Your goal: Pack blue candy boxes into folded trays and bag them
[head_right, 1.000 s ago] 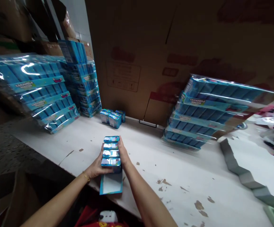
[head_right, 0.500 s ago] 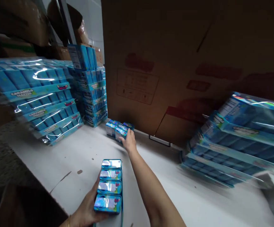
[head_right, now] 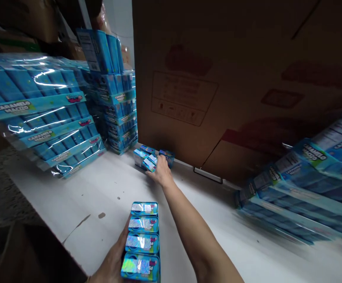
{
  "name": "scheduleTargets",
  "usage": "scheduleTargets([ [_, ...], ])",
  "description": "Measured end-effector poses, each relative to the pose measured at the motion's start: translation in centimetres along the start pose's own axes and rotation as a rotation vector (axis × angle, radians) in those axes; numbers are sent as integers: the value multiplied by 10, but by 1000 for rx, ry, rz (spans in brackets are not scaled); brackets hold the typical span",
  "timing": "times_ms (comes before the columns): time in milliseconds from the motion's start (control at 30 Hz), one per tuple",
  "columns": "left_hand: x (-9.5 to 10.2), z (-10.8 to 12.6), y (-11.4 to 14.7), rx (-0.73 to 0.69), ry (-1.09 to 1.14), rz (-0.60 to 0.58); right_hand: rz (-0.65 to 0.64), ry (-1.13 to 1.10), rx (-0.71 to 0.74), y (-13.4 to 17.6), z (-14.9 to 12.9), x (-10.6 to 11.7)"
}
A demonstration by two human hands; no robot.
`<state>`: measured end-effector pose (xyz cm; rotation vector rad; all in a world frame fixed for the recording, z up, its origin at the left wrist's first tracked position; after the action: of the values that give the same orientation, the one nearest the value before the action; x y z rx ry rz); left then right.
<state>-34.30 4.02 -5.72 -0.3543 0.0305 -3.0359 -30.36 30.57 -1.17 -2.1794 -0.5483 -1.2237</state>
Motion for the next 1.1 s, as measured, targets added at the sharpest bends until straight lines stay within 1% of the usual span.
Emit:
scheduleTargets([
  [67, -1, -4, 2, -82, -113, 12, -36, -4, -6, -1, -4, 0],
  [100, -2, -6, 2, -106, -148, 30, -40, -10, -24, 3, -3, 4],
  [167, -3, -8, 3, -117, -163, 53, -29, -52, -50, 21, 5, 20],
  [200, -3, -8, 3, -119, -147, 59, -16, -92, -48, 37, 12, 32],
  [267, -2, -6, 2, -130, -98, 49, 17, -190, -30, 84, 27, 62],
  [367, 1, 3, -4, -149, -15, -26, 20, -270, -40, 173, 39, 113],
  [467, 2, 11, -13, -154, 44, -143, 17, -280, -56, 256, 28, 153],
  [533, 1, 12, -13, -142, 42, -174, 42, -291, -47, 294, 9, 167],
  [567, -1, 11, -10, -129, 25, -167, 54, -301, -30, 307, -3, 169],
  [633, -4, 8, 2, -89, -15, -108, 74, -334, 42, 321, -27, 165],
  [700, -7, 3, 22, -47, -20, -13, 81, -375, 134, 323, -48, 152],
  [767, -10, -2, 43, -18, 25, 69, 81, -414, 220, 317, -63, 133],
  [867, -16, -7, 68, 9, 85, 122, 4, -403, 346, 306, -74, 107],
  [933, -19, -8, 77, 25, 86, 130, -56, -341, 403, 301, -77, 95],
  [1000, -20, -7, 79, 29, 64, 125, -86, -277, 416, 297, -77, 90],
  [1100, -19, -2, 79, 10, 26, 103, -99, -243, 424, 294, -77, 89],
])
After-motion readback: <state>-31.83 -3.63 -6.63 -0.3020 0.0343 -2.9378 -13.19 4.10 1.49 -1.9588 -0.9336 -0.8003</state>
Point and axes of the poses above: each hand's wrist, its own y-axis away from the middle knuckle, its own x-axis out of the back of the hand, z = x × y, the point moved 1 cm from there along -y, towards the middle knuckle, and after that the axes turned 1 degree about -y, right-handed, at the moved point
